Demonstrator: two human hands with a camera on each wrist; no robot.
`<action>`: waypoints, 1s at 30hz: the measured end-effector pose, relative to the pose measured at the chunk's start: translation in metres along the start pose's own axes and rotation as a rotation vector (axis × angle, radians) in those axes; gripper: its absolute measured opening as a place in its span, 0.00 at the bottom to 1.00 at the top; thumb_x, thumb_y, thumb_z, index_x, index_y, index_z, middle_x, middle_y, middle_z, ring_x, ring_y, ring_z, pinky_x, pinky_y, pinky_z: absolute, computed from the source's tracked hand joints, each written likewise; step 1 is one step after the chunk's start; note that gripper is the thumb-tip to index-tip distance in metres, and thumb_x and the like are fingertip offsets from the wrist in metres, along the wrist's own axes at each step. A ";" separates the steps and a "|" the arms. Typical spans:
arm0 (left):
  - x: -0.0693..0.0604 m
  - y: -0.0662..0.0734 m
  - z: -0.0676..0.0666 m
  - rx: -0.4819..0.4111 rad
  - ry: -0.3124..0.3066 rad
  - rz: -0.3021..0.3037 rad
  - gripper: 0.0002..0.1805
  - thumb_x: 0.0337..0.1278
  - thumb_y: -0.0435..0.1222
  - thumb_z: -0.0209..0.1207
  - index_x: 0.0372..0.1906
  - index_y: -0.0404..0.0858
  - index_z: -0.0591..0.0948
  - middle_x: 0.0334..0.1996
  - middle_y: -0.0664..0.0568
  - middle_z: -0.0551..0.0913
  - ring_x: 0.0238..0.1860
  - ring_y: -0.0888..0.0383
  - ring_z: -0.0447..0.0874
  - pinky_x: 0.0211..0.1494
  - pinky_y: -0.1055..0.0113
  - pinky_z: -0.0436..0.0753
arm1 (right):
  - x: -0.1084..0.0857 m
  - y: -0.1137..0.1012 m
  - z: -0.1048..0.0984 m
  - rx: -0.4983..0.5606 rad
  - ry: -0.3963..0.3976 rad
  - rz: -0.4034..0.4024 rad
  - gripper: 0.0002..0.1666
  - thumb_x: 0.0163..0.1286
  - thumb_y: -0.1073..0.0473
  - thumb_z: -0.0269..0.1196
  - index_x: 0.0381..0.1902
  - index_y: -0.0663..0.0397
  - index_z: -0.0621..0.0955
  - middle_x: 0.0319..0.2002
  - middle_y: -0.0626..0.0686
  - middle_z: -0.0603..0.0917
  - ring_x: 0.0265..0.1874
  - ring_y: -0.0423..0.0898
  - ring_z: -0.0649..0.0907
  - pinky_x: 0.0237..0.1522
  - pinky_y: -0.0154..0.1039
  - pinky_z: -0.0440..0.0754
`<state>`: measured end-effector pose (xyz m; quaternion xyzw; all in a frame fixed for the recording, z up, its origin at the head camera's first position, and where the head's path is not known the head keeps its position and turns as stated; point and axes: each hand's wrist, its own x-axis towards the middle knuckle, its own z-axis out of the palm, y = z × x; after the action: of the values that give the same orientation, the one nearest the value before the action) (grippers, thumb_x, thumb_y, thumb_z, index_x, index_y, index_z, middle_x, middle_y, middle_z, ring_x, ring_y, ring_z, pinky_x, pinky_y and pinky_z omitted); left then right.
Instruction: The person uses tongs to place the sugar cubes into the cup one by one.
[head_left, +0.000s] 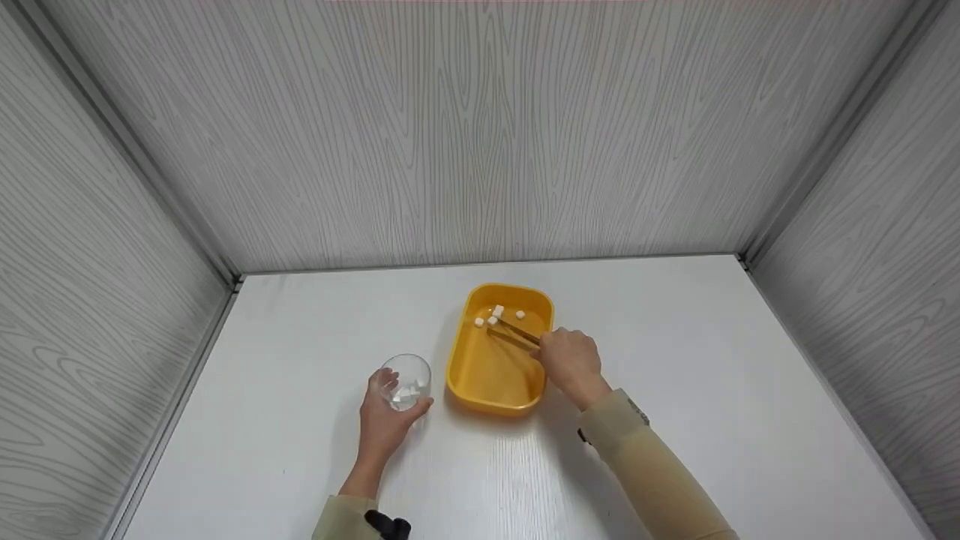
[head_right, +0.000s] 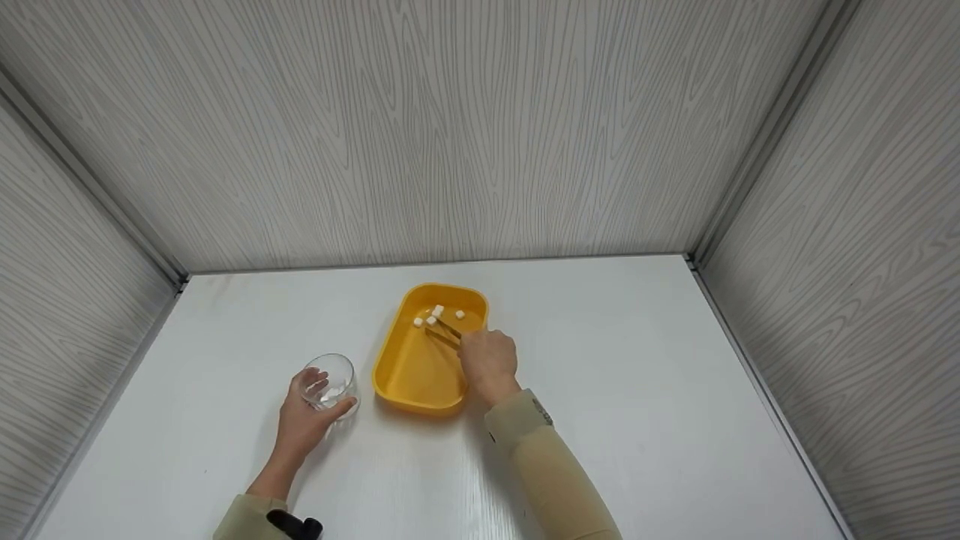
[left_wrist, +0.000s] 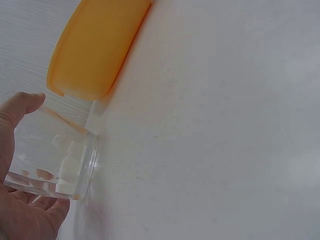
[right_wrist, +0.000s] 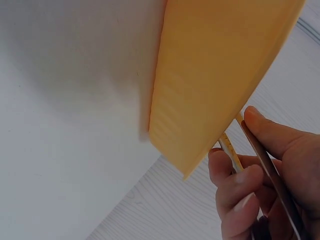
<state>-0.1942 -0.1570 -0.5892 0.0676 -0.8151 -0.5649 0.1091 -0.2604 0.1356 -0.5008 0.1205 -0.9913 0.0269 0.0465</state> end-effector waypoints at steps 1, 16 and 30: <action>0.000 0.000 0.000 0.002 0.000 -0.003 0.49 0.40 0.38 0.77 0.66 0.29 0.62 0.63 0.35 0.71 0.65 0.39 0.69 0.68 0.50 0.69 | 0.001 0.000 0.000 0.001 -0.004 0.002 0.19 0.63 0.47 0.69 0.33 0.59 0.87 0.21 0.55 0.81 0.19 0.53 0.81 0.19 0.48 0.81; 0.000 0.000 0.000 0.002 0.005 0.009 0.49 0.39 0.37 0.77 0.66 0.27 0.62 0.62 0.34 0.72 0.65 0.39 0.70 0.68 0.50 0.69 | 0.009 -0.004 0.002 -0.030 0.015 -0.005 0.18 0.62 0.48 0.70 0.33 0.59 0.88 0.21 0.55 0.82 0.17 0.51 0.79 0.19 0.47 0.82; -0.001 0.000 0.000 0.000 0.002 0.004 0.49 0.41 0.37 0.77 0.67 0.27 0.62 0.63 0.34 0.71 0.66 0.39 0.69 0.68 0.50 0.68 | 0.010 0.000 0.004 0.001 -0.009 -0.014 0.19 0.64 0.47 0.68 0.35 0.60 0.88 0.22 0.55 0.82 0.17 0.48 0.80 0.17 0.44 0.80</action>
<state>-0.1932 -0.1567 -0.5898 0.0665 -0.8152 -0.5646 0.1109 -0.2701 0.1326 -0.5041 0.1276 -0.9906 0.0265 0.0422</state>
